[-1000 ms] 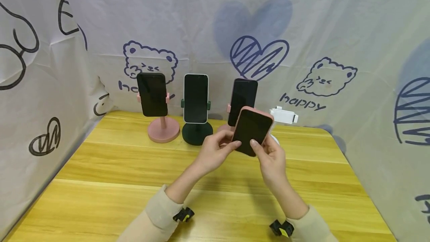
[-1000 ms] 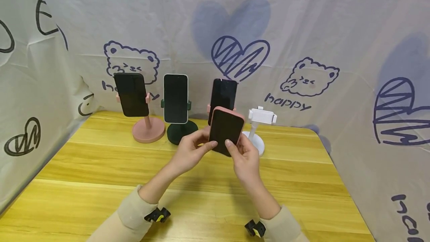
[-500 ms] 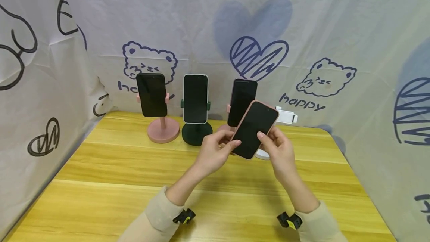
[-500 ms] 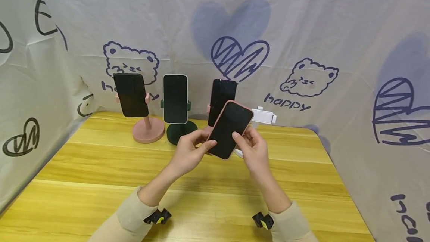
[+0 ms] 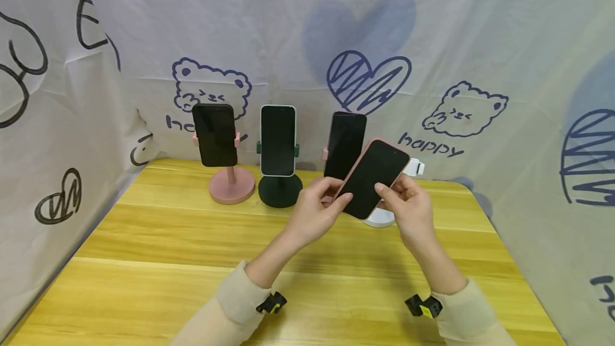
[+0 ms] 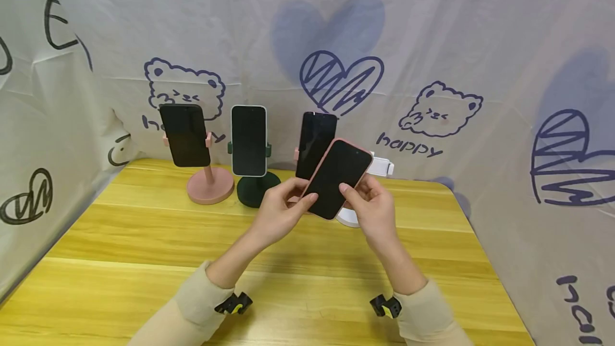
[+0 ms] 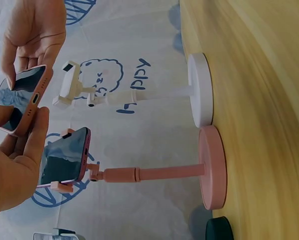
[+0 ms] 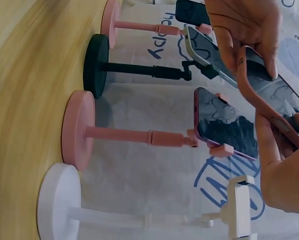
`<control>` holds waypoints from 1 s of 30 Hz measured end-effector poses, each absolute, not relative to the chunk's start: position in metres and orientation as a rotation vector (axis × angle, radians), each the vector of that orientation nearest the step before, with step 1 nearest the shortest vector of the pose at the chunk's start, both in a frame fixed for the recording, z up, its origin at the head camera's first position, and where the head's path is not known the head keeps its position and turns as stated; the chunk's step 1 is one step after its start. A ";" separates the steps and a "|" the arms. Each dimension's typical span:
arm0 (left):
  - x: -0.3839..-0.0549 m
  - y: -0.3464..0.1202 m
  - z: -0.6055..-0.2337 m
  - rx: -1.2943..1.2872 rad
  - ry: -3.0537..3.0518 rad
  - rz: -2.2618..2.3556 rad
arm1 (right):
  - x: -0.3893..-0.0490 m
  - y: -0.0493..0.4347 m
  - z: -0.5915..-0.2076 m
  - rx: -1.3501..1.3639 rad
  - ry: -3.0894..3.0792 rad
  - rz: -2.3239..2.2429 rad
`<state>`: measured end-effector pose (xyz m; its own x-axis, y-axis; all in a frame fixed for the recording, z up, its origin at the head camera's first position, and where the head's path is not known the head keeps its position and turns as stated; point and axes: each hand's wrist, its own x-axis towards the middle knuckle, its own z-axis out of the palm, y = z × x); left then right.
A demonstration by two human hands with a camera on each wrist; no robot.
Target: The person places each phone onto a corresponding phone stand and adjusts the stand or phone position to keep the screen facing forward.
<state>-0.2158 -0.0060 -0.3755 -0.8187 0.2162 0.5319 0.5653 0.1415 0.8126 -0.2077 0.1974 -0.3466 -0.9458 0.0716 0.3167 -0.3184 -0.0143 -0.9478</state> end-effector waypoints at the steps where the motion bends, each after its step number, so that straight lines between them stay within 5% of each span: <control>1: -0.216 -0.005 -0.374 -0.765 -2.126 -1.737 | -0.209 0.198 -0.344 0.267 -1.975 2.037; 30: -0.265 0.067 -0.345 -0.759 -2.279 -1.455 | -0.275 0.276 -0.263 0.486 -1.748 2.039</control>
